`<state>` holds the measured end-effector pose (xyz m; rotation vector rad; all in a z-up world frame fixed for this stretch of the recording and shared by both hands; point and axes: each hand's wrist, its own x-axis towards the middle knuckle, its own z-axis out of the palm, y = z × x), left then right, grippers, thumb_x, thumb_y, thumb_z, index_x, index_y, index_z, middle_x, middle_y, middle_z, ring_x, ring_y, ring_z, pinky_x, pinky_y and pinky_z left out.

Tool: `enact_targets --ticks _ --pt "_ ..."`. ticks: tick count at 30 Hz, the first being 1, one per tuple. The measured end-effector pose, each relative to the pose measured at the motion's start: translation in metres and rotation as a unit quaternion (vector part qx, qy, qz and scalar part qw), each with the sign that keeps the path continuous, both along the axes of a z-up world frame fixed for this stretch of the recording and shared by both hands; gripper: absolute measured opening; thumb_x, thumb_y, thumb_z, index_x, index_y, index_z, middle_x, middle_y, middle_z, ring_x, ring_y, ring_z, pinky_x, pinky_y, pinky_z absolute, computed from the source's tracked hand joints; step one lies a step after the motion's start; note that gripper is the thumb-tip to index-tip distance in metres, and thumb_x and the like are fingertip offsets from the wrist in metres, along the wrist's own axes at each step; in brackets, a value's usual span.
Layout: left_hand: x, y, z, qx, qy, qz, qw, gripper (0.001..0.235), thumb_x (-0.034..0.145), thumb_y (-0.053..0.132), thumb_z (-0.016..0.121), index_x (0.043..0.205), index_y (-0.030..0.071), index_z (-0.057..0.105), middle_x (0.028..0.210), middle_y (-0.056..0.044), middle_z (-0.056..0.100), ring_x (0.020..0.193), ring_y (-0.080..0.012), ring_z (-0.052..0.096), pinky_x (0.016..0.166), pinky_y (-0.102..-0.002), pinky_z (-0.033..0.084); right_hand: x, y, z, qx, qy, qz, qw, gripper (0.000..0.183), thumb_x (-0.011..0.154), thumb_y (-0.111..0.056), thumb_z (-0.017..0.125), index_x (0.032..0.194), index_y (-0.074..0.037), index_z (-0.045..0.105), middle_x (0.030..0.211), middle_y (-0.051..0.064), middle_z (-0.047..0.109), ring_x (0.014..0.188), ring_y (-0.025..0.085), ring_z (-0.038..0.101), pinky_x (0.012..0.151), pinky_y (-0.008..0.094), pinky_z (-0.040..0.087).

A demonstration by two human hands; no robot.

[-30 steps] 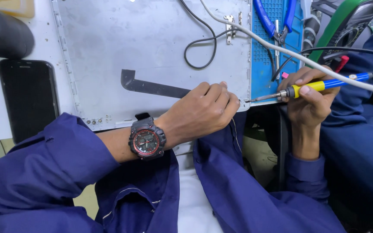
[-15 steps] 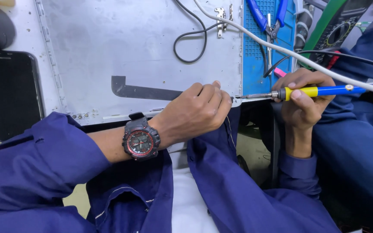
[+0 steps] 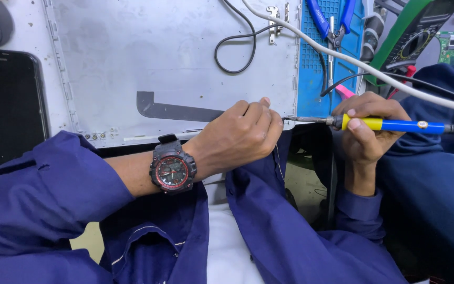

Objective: The person uses a soldering iron to apply heat to a metal casing resting on their lap. They hold the casing steady with their left hand while manipulating the soldering iron with their right hand. The workspace is cluttered with various electronic components and tools.

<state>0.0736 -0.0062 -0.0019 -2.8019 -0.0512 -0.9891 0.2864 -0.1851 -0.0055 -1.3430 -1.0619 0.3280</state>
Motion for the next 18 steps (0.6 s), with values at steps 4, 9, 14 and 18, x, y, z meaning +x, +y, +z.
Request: enact_targets --ticks 4,9,14,18 --pt "-0.0006 -0.0002 -0.0003 -0.003 0.014 -0.007 1.0 0.022 0.1 -0.004 0.064 0.087 0.014 0.063 0.067 0.004 0.055 0.062 -0.0113 0.05 0.056 -0.027 0.036 -0.0006 0.0 0.0 0.006 -0.011 -0.003 1.0 0.014 0.088 -0.011 0.065 0.091 -0.004 0.054 0.076 0.014 0.056 0.059 0.026 0.052 0.057 0.038 0.051" --pt "-0.0002 -0.001 -0.0025 -0.008 0.001 -0.002 1.0 0.023 0.099 -0.004 0.066 0.085 0.014 0.062 0.066 0.004 0.052 0.061 -0.0114 0.048 0.056 -0.027 0.035 0.0012 -0.0021 -0.0019 0.009 -0.016 -0.001 1.0 0.014 0.087 -0.009 0.065 0.091 -0.003 0.054 0.078 0.014 0.058 0.061 0.027 0.055 0.058 0.04 0.053" --pt "0.0003 -0.0009 -0.001 -0.016 0.009 0.001 1.0 0.027 0.101 -0.002 0.064 0.082 0.016 0.059 0.067 0.004 0.053 0.061 -0.0116 0.049 0.055 -0.027 0.035 -0.0018 -0.0002 0.0 0.012 -0.026 -0.009 1.0 0.014 0.086 -0.011 0.064 0.088 -0.002 0.053 0.074 0.015 0.056 0.057 0.027 0.052 0.057 0.04 0.052" --pt "0.0007 -0.0015 -0.0011 -0.023 0.019 0.004 1.0 0.035 0.102 -0.002 0.061 0.076 0.019 0.051 0.065 0.005 0.05 0.06 -0.0116 0.047 0.055 -0.028 0.033 -0.0017 0.0004 0.001 0.014 -0.031 -0.001 0.999 0.014 0.086 -0.01 0.064 0.088 0.0 0.055 0.073 0.016 0.055 0.057 0.027 0.053 0.058 0.04 0.053"
